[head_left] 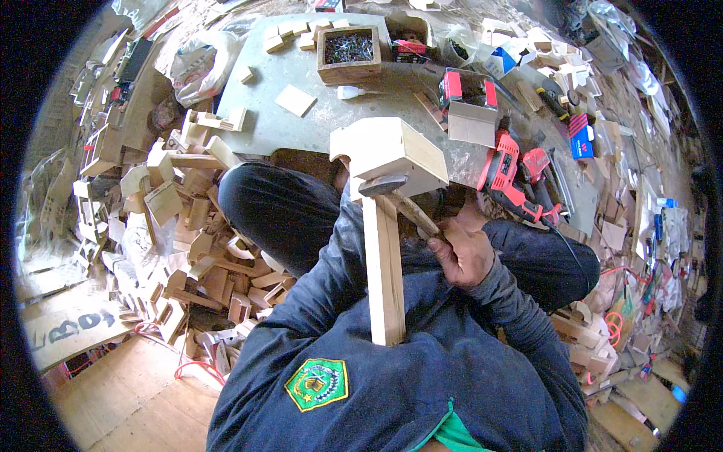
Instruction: The person assembles a small wooden axe by joining a curved axe head to a wooden handle. They use a nail gun to fasten the pieces and then repeatedly tap the joint with a hammer to secure the connection.
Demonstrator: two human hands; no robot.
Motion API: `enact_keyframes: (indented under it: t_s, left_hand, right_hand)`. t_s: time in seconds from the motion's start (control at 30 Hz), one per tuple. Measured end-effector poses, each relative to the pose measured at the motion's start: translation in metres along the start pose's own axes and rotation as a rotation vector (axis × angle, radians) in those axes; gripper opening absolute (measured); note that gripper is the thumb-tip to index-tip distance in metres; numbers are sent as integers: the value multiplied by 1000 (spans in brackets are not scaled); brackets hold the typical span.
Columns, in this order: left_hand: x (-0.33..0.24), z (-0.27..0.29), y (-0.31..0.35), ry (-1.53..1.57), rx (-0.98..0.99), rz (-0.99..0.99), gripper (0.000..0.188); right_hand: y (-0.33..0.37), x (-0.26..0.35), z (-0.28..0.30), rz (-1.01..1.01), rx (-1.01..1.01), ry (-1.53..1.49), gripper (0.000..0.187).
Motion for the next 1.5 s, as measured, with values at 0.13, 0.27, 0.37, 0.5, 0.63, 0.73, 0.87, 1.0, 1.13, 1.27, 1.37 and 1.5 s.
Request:
enact_keyframes:
  t_s: [0.13, 0.27, 0.37, 0.5, 0.63, 0.73, 0.87, 1.0, 1.13, 1.27, 1.37, 1.5]
  left_hand:
    - [3, 2, -5, 17, 1, 1, 53]
    - [7, 1, -8, 20, 2, 12, 55]
    - [9, 0, -7, 30, 6, 15, 56]
    - [12, 0, -4, 37, -7, 24, 57]
    - [13, 0, -1, 35, -11, 35, 59]
    - [14, -2, 2, 35, -8, 32, 60]
    - [14, -2, 3, 40, -13, 27, 62]
    - [12, -2, 2, 33, -11, 22, 63]
    - [8, -2, -2, 32, -8, 18, 65]
    - [-4, -2, -16, 47, 15, -17, 66]
    - [-28, 2, -33, 7, 35, -61, 67]
    - [-71, 14, -32, -222, -40, -53, 67]
  right_hand:
    - [2, 8, 12, 6, -55, -108, 16]
    - [0, 24, 24, 224, -198, -90, 18]
    - [-9, 6, 3, -75, 73, 85, 20]
    - [-2, 32, 27, 167, -104, -167, 21]
    - [-1, 33, 24, 224, -137, 89, 21]
    - [-4, 6, 2, -71, 111, 71, 22]
    - [7, 23, 28, 90, -166, -106, 18]
    - [7, 33, 30, 246, -148, -177, 20]
    - [-2, 16, 11, 79, -41, 34, 21]
    - [12, 25, 31, 135, -133, -144, 16]
    - [18, 19, 46, -51, -245, -387, 14]
    - [11, 17, 44, -166, -143, -398, 33]
Point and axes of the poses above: each hand's wrist, its own y-axis away from the middle knuckle, its own z-axis out of the back of the hand, x = y × z, the point moved 7 cm from there along -y, towards the middle knuckle, and after that the axes turned 11 degrees about -y, right-handed, at the moved point
